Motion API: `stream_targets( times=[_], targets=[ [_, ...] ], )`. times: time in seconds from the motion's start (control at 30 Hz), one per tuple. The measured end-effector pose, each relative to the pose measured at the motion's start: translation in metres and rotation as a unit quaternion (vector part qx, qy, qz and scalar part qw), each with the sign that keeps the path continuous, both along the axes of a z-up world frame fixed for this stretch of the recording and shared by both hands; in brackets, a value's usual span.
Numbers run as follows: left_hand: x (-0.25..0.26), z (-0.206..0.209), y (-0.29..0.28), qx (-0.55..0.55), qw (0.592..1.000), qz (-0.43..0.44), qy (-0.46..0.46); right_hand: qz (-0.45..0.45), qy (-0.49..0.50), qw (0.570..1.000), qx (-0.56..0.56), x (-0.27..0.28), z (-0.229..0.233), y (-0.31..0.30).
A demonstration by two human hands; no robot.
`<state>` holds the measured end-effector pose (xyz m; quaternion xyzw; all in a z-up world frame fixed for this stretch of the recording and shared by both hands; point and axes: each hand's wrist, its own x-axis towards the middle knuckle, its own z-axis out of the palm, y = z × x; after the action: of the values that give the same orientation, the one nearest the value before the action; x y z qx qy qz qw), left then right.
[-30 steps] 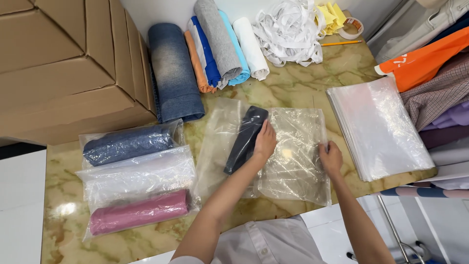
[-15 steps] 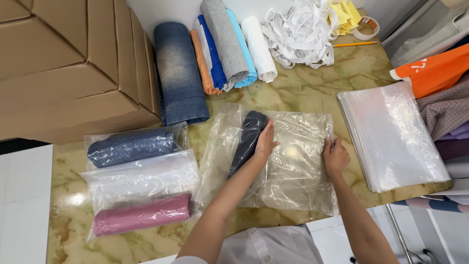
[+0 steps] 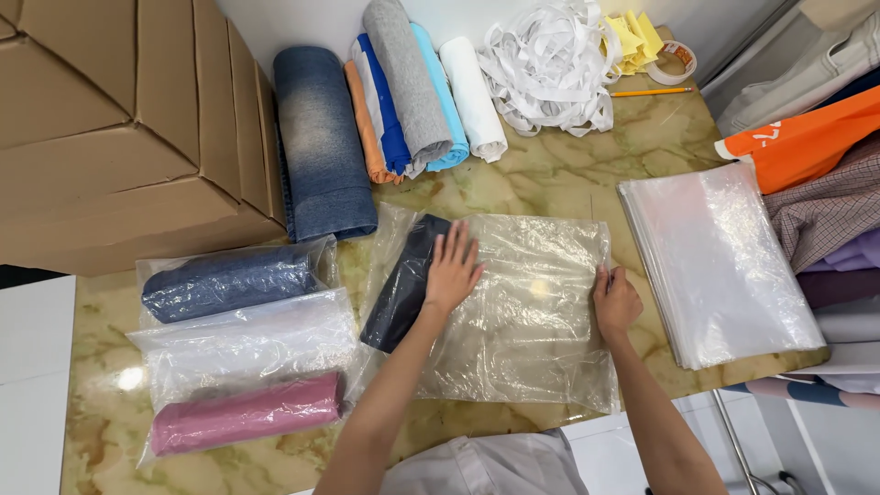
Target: The person places rolled clothes into clear plastic bags, seals them, and then places the packaged items into a cardboard box. The person handles blue, pink, and black rolled clothes, plastic bags, and a cardboard box.
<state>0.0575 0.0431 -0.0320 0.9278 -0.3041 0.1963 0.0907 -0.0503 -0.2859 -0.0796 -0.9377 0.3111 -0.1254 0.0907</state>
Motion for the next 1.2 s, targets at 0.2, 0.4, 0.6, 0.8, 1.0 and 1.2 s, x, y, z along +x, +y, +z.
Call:
stream_targets(
  times=[0.2,0.4,0.6,0.8,1.0,1.2],
  targets=[
    [0.030,0.008,0.020,0.071,0.994,0.077,-0.014,0.005,0.002,1.000,-0.030,0.000,-0.012,-0.008],
    [0.021,0.048,-0.014,0.371,0.905,0.145,0.150,-0.015,-0.020,0.999,0.025,0.001,-0.015,-0.015],
    [-0.004,0.035,0.014,0.306,0.927,0.072,0.204,-0.019,-0.034,0.997,0.072,-0.004,-0.016,-0.023],
    [0.026,0.008,0.031,-0.081,0.944,-0.010,0.320,-0.007,-0.007,0.998,0.061,-0.003,-0.013,-0.023],
    [-0.024,0.023,0.042,0.079,0.990,0.000,0.117,-0.017,0.004,0.999,0.040,-0.002,-0.017,-0.020],
    [-0.044,0.022,0.054,0.211,0.959,0.107,0.155,-0.003,0.001,1.000,0.003,0.000,-0.021,-0.027]
  ],
)
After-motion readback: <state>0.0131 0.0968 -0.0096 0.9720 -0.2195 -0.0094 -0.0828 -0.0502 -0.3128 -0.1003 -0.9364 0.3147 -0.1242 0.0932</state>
